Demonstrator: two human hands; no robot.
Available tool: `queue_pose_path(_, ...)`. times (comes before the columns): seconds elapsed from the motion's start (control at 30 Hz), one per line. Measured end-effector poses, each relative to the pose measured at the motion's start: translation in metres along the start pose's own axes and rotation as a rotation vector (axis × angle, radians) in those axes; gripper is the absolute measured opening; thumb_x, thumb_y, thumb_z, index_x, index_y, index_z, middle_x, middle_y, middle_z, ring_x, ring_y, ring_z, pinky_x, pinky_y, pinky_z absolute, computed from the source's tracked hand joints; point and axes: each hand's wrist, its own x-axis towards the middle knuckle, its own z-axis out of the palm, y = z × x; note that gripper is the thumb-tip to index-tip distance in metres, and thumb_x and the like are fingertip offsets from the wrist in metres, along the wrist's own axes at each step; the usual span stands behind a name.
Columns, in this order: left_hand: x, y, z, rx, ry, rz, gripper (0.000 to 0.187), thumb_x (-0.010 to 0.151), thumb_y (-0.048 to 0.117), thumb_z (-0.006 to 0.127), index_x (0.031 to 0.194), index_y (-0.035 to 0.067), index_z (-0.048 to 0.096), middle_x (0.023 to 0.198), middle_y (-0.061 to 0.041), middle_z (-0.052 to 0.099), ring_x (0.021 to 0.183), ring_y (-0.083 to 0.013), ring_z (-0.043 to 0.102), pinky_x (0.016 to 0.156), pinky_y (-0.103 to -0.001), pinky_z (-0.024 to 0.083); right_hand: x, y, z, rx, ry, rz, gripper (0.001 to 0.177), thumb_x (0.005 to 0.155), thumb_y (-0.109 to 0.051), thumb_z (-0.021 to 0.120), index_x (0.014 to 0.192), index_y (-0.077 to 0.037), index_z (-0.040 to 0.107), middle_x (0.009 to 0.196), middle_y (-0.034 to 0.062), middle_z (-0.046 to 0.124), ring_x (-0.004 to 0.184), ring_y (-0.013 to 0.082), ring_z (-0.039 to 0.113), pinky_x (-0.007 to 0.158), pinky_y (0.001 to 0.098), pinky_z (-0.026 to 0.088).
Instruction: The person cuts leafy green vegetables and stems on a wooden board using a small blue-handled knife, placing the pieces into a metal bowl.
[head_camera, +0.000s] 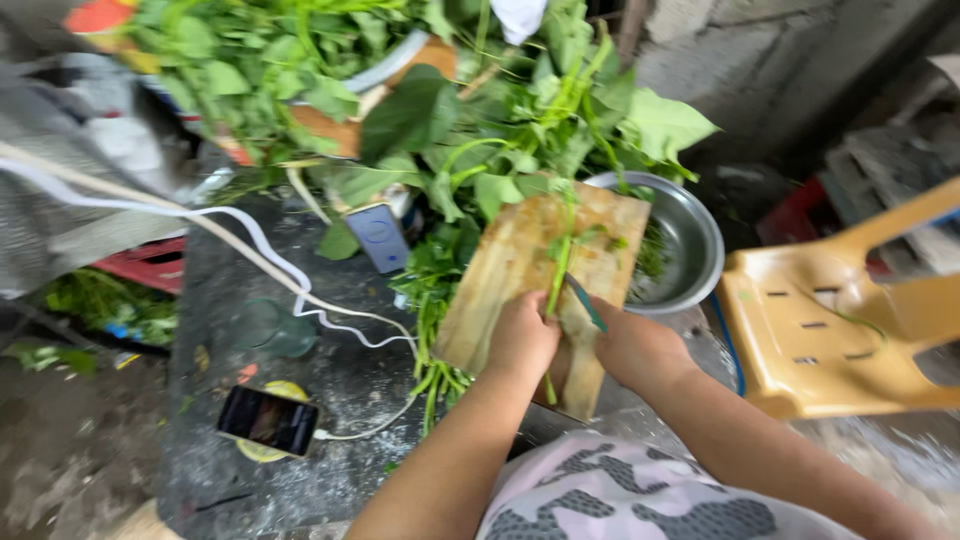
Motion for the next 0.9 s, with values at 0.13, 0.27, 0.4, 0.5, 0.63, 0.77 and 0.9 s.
queue_pose_path(0.13,0.008,-0.009,0.001,-0.679,-0.367,-0.681,0.036,0.09,0.018,0.069,0.123,0.005,0.068,0.095,-0.013,0.072,0.079,-0.0234,0.069,0.07,-0.036,0.056,0.007,0.012,0.01,0.01,0.061,-0.036,0.067,0.091,-0.028,0.056,0.156,-0.032,0.041,0.11,0.0165,0.076,0.101,0.0341,0.074,0.09,0.046,0.057)
queue_pose_path(0.27,0.013,-0.015,-0.008,-1.056,-0.245,-0.71,0.033,0.089,0.011,0.07,0.121,0.004,0.068,0.099,-0.011,0.07,0.077,-0.019,0.063,0.066,-0.034,0.05,0.018,0.022,0.018,0.058,0.082,-0.063,0.069,0.087,-0.031,0.06,0.153,-0.034,0.043,0.113,0.0164,0.074,0.103,0.0349,0.072,0.091,0.0459,0.056)
queue_pose_path(0.4,0.009,0.002,-0.036,-0.431,-0.02,-0.263,0.029,0.086,0.01,0.071,0.114,0.002,0.069,0.094,-0.014,0.072,0.08,-0.0256,0.07,0.074,-0.038,0.057,0.017,0.028,0.024,0.168,0.11,-0.148,0.069,0.084,-0.03,0.063,0.151,-0.03,0.047,0.108,0.019,0.075,0.102,0.0362,0.072,0.09,0.0456,0.055)
queue_pose_path(0.5,0.004,0.01,-0.045,-0.114,0.079,-0.022,0.033,0.081,0.006,0.072,0.113,0.004,0.073,0.093,-0.02,0.065,0.087,-0.039,0.065,0.077,-0.046,0.053,0.014,0.029,0.028,0.257,0.116,-0.126,0.069,0.081,-0.027,0.063,0.148,-0.031,0.049,0.113,0.0156,0.073,0.102,0.0345,0.072,0.088,0.0453,0.055)
queue_pose_path(0.63,0.0,0.009,-0.039,-0.012,-0.098,-0.033,0.031,0.081,0.006,0.068,0.111,0.007,0.075,0.095,-0.019,0.065,0.088,-0.0383,0.066,0.081,-0.045,0.055,0.014,0.038,0.036,0.391,0.177,-0.203,0.064,0.082,-0.026,0.065,0.146,-0.024,0.054,0.11,0.0179,0.075,0.103,0.0331,0.072,0.089,0.0425,0.055)
queue_pose_path(0.77,-0.002,0.015,-0.032,0.047,-0.153,-0.043,0.027,0.082,0.009,0.07,0.109,0.007,0.077,0.096,-0.018,0.066,0.088,-0.0378,0.066,0.079,-0.046,0.055,0.013,0.042,0.036,0.519,0.259,-0.277,0.062,0.083,-0.022,0.069,0.144,-0.017,0.056,0.114,0.0142,0.075,0.104,0.0288,0.072,0.089,0.0401,0.054)
queue_pose_path(0.9,-0.004,0.02,-0.032,0.051,-0.165,-0.061,0.025,0.083,0.009,0.07,0.107,0.008,0.077,0.098,-0.017,0.067,0.089,-0.0372,0.067,0.076,-0.045,0.056,0.014,0.03,0.025,0.693,0.059,-0.041,0.065,0.085,-0.022,0.067,0.149,-0.022,0.055,0.089,0.011,0.07,0.074,0.0213,0.066,0.071,0.0373,0.055)
